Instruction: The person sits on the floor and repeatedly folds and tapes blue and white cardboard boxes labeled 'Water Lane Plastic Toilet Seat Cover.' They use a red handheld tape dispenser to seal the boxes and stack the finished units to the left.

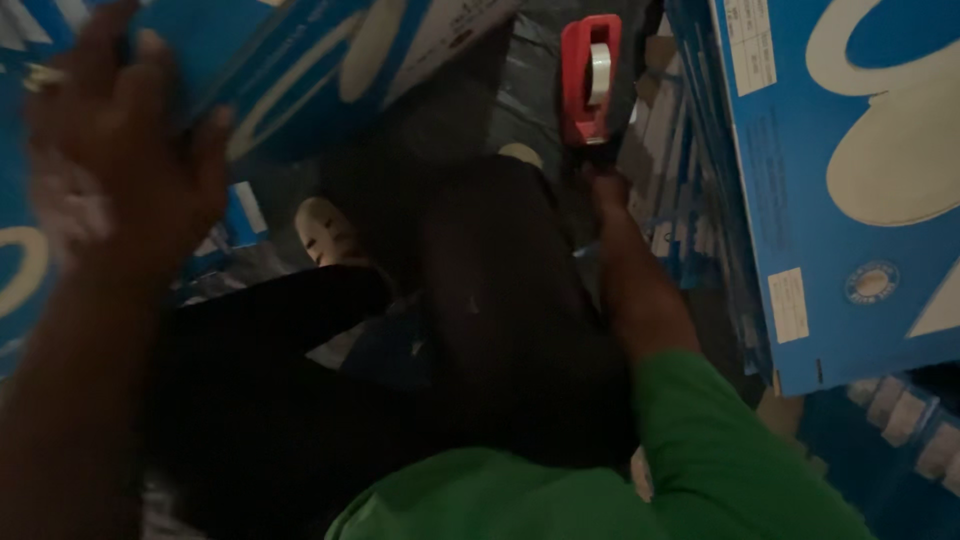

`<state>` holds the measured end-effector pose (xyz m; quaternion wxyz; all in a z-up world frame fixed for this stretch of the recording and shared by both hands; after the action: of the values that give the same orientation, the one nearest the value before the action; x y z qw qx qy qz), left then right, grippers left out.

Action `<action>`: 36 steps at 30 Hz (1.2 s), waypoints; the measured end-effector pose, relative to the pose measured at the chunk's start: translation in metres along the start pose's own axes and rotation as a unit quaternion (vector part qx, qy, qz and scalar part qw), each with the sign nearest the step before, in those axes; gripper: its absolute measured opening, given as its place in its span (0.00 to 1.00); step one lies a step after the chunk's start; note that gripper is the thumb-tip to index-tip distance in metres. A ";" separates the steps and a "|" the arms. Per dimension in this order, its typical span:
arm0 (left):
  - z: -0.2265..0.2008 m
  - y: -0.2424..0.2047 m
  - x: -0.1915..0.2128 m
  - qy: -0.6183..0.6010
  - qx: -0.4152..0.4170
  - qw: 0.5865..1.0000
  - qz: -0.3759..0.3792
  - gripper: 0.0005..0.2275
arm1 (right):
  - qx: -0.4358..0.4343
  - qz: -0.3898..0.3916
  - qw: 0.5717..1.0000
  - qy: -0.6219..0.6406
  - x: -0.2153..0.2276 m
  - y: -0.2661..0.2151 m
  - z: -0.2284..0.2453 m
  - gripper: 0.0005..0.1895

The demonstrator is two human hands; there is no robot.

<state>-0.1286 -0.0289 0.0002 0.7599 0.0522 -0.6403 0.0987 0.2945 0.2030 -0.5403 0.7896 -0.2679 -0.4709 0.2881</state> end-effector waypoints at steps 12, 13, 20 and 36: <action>-0.008 -0.004 0.024 -0.150 0.083 0.985 -0.009 0.31 | 0.366 0.185 0.736 0.539 0.230 -0.294 0.270 0.09; -0.007 -0.006 0.021 -0.143 0.080 0.986 0.008 0.33 | 0.403 0.207 0.728 0.515 0.231 -0.324 0.301 0.07; -0.001 -0.006 -0.008 -0.238 0.062 0.961 -0.123 0.21 | 0.386 0.272 0.712 0.519 0.111 -0.408 0.435 0.09; 0.025 -0.058 -0.024 -0.414 0.094 0.868 -0.259 0.19 | 0.445 0.202 0.787 0.376 0.095 -0.358 0.473 0.04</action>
<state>-0.1443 -0.0921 -0.0158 0.4150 0.3235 -0.8472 -0.0732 -0.0205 0.0952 -0.0402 0.8600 -0.0632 0.1086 0.4946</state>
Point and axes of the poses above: each hand's wrist, its own y-axis towards the middle knuckle, its own x-axis out of the back of the hand, z = x × y, the point moved 7 cm from there along y, towards the middle knuckle, and after that the axes turned 5 degrees about z, right-handed, at the moved point
